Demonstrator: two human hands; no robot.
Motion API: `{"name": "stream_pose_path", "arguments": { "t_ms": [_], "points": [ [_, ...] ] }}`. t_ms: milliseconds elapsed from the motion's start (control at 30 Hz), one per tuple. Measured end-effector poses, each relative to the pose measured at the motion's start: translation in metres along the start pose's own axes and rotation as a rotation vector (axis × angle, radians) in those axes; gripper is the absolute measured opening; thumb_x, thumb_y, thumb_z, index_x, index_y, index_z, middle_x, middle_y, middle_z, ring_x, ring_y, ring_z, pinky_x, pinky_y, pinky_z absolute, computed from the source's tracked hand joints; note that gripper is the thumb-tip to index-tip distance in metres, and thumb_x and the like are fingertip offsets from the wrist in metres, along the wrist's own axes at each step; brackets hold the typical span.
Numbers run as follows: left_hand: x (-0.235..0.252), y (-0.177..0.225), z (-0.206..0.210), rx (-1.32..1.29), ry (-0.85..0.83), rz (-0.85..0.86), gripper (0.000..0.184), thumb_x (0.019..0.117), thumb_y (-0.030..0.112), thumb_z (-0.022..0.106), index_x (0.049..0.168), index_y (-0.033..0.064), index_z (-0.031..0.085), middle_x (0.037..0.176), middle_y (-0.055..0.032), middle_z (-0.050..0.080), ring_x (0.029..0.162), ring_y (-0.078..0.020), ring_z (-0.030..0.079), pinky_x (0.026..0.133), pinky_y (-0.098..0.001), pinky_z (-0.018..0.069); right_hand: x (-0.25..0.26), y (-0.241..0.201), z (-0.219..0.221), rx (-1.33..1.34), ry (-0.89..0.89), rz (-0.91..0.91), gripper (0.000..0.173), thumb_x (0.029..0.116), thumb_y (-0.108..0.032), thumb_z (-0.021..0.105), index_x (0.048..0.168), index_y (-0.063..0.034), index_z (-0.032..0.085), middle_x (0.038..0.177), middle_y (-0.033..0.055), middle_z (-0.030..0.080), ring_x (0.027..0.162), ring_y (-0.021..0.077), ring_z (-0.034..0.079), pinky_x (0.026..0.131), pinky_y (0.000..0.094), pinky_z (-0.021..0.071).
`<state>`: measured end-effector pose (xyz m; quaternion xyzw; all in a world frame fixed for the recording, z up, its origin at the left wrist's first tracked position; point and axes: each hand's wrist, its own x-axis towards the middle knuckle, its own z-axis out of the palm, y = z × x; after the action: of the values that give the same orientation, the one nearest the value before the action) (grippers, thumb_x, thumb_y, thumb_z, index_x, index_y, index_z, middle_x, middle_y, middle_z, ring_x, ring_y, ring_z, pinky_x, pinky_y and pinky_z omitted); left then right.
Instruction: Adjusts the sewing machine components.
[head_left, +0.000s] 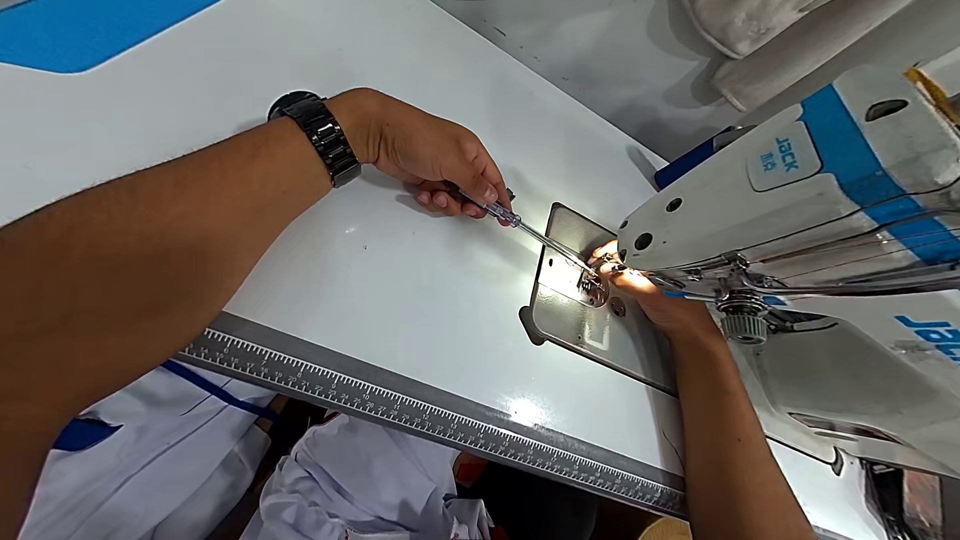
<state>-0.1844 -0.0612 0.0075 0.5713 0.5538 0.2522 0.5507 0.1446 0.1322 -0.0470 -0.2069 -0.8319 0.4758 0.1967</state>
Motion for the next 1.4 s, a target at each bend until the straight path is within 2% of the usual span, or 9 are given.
{"name": "stream_pose_path", "arguments": {
  "t_ms": [133, 300, 433, 600, 867, 1000, 1167, 1300, 1400],
  "points": [
    [0.000, -0.001, -0.001, -0.013, 0.003, 0.001, 0.030, 0.1095, 0.014, 0.045, 0.127, 0.0070, 0.068, 0.070, 0.0008, 0.057, 0.049, -0.0007, 0.048, 0.045, -0.0121, 0.0378, 0.000, 0.001, -0.001, -0.016, 0.000, -0.009, 0.025, 0.0811, -0.012, 0.073, 0.106, -0.0095, 0.070, 0.101, -0.0040, 0.072, 0.098, 0.0021, 0.067, 0.092, 0.0193, 0.0536],
    [0.000, -0.002, -0.002, -0.056, -0.001, 0.007, 0.028, 0.1093, 0.014, 0.045, 0.124, 0.0064, 0.068, 0.073, 0.0002, 0.059, 0.048, 0.0002, 0.048, 0.045, -0.0112, 0.0382, -0.003, -0.013, 0.003, 0.024, -0.034, 0.034, 0.022, 0.0846, -0.009, 0.069, 0.106, -0.0133, 0.069, 0.093, -0.0095, 0.071, 0.084, -0.0015, 0.067, 0.081, 0.0163, 0.0564],
    [0.001, -0.003, -0.002, -0.067, -0.010, 0.008, 0.028, 0.1090, 0.014, 0.046, 0.125, 0.0068, 0.068, 0.074, -0.0005, 0.061, 0.048, 0.0004, 0.049, 0.045, -0.0111, 0.0388, -0.008, -0.008, 0.000, 0.030, 0.043, 0.034, 0.024, 0.0828, -0.009, 0.072, 0.107, -0.0114, 0.070, 0.098, -0.0085, 0.072, 0.096, -0.0016, 0.066, 0.091, 0.0173, 0.0536],
    [0.002, -0.004, -0.002, -0.060, -0.005, 0.025, 0.029, 0.1096, 0.014, 0.044, 0.125, 0.0063, 0.067, 0.074, -0.0003, 0.059, 0.049, -0.0004, 0.049, 0.045, -0.0114, 0.0391, -0.013, -0.025, 0.007, 0.026, 0.115, 0.113, 0.021, 0.0848, 0.001, 0.066, 0.102, -0.0113, 0.068, 0.093, -0.0114, 0.071, 0.091, -0.0057, 0.065, 0.087, 0.0134, 0.0535],
    [0.002, -0.004, -0.004, 0.016, 0.022, 0.041, 0.029, 0.1089, 0.015, 0.047, 0.130, 0.0105, 0.066, 0.075, -0.0008, 0.057, 0.051, -0.0019, 0.048, 0.046, -0.0122, 0.0374, -0.009, -0.015, 0.001, 0.012, 0.090, 0.067, 0.025, 0.0848, -0.002, 0.070, 0.110, -0.0079, 0.069, 0.101, -0.0058, 0.071, 0.098, -0.0007, 0.066, 0.091, 0.0170, 0.0537],
    [0.001, -0.003, -0.003, 0.005, 0.032, 0.024, 0.029, 0.1088, 0.014, 0.047, 0.132, 0.0111, 0.066, 0.077, -0.0017, 0.058, 0.052, -0.0023, 0.048, 0.047, -0.0124, 0.0383, -0.007, -0.037, 0.013, -0.011, 0.084, 0.058, 0.018, 0.0821, -0.014, 0.074, 0.100, -0.0155, 0.072, 0.090, -0.0096, 0.071, 0.084, -0.0024, 0.066, 0.078, 0.0139, 0.0552],
    [0.003, -0.005, -0.006, -0.002, 0.018, 0.040, 0.028, 0.1082, 0.013, 0.048, 0.129, 0.0095, 0.067, 0.078, -0.0018, 0.059, 0.053, -0.0023, 0.050, 0.048, -0.0123, 0.0397, -0.010, -0.015, 0.000, -0.024, 0.104, 0.087, 0.026, 0.0832, -0.004, 0.074, 0.108, -0.0081, 0.069, 0.100, -0.0063, 0.072, 0.097, -0.0020, 0.066, 0.091, 0.0164, 0.0539],
    [0.003, -0.006, -0.005, -0.002, 0.015, 0.053, 0.028, 0.1085, 0.013, 0.047, 0.129, 0.0087, 0.066, 0.076, -0.0017, 0.058, 0.052, -0.0022, 0.049, 0.046, -0.0121, 0.0381, -0.011, -0.011, -0.001, 0.001, 0.071, 0.097, 0.024, 0.0849, -0.006, 0.074, 0.109, -0.0084, 0.070, 0.101, -0.0039, 0.072, 0.096, 0.0027, 0.068, 0.089, 0.0203, 0.0556],
    [0.003, -0.005, -0.005, 0.004, 0.024, 0.034, 0.028, 0.1085, 0.014, 0.048, 0.130, 0.0094, 0.066, 0.077, -0.0017, 0.059, 0.052, -0.0023, 0.049, 0.048, -0.0122, 0.0394, -0.010, -0.013, 0.002, 0.028, 0.074, 0.085, 0.023, 0.0839, -0.003, 0.071, 0.106, -0.0086, 0.069, 0.097, -0.0061, 0.072, 0.093, -0.0001, 0.068, 0.088, 0.0176, 0.0555]
  ]
}}
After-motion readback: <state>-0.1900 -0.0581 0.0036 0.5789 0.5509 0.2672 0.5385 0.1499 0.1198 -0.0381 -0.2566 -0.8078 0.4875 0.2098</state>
